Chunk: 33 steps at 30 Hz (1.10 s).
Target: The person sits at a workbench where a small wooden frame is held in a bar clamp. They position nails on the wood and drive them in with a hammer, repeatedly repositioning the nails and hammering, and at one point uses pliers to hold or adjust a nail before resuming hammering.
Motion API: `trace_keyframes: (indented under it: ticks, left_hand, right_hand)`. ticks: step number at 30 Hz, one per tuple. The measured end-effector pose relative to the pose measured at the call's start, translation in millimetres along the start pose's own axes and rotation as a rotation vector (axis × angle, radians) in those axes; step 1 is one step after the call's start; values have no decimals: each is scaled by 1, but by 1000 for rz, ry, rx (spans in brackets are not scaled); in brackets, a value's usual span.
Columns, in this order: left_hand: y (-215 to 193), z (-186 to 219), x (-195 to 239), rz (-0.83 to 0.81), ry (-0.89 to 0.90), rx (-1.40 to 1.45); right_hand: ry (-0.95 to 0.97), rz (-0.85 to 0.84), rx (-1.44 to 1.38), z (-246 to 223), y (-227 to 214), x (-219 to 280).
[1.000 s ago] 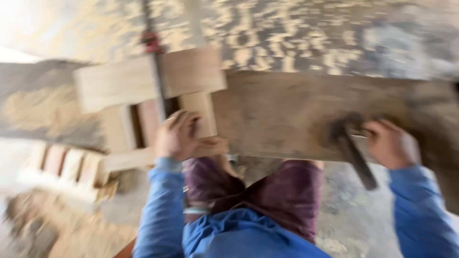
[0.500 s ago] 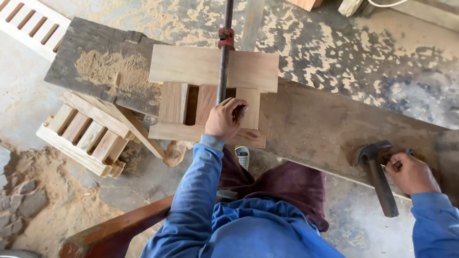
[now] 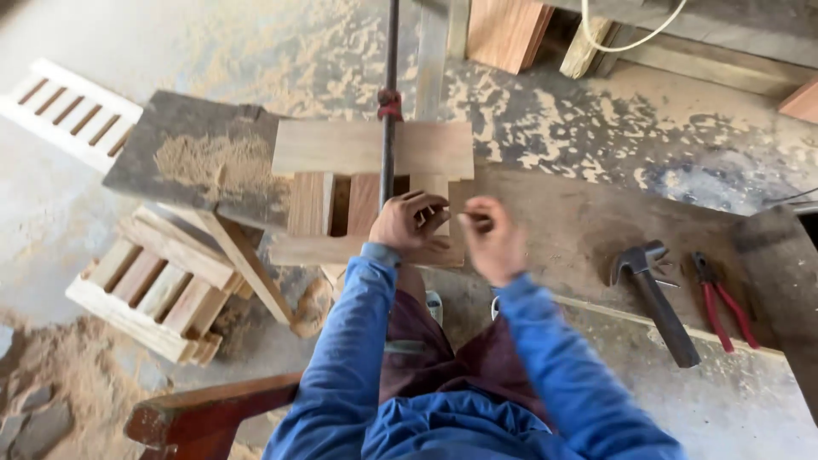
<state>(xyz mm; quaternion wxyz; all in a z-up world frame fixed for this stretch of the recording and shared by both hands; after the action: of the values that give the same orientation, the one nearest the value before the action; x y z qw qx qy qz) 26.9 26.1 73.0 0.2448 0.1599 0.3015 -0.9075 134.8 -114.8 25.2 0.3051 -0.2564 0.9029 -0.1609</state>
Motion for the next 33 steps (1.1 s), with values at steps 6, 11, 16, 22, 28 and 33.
trace_keyframes:
  ticks: [6,11,16,22,28,33]
  left_hand:
    - [-5,-36,7,161,-66,247]
    - [1,-47,7,160,-127,369]
    - [15,-31,-2,-10,-125,172]
    - [28,-43,2,-128,-232,-102]
    - [19,-17,6,-60,15,-274]
    - [9,-24,20,-36,-67,-218]
  right_hand:
    - [120,135,-64,-11,31,-13]
    - [-92,35,43,-14,21,-19]
    - [-119,-142,217,14,-49,4]
    - [117,83,903,149,-220,99]
    - [385,-91,1045,205,-246,162]
    - [298,-57,1120,217,-242,166]
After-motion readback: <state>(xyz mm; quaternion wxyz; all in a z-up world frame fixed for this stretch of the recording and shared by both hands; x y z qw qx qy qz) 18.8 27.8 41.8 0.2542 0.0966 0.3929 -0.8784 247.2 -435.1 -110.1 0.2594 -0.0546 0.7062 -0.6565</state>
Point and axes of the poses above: each hand's wrist, its own x-axis away from the middle knuckle, its own y-axis out of the palm, z = x × y, the point moved 8 cm from there along -x, towards the middle knuckle, and after that the axes turned 10 degrees about x, right-handed, at the moved point
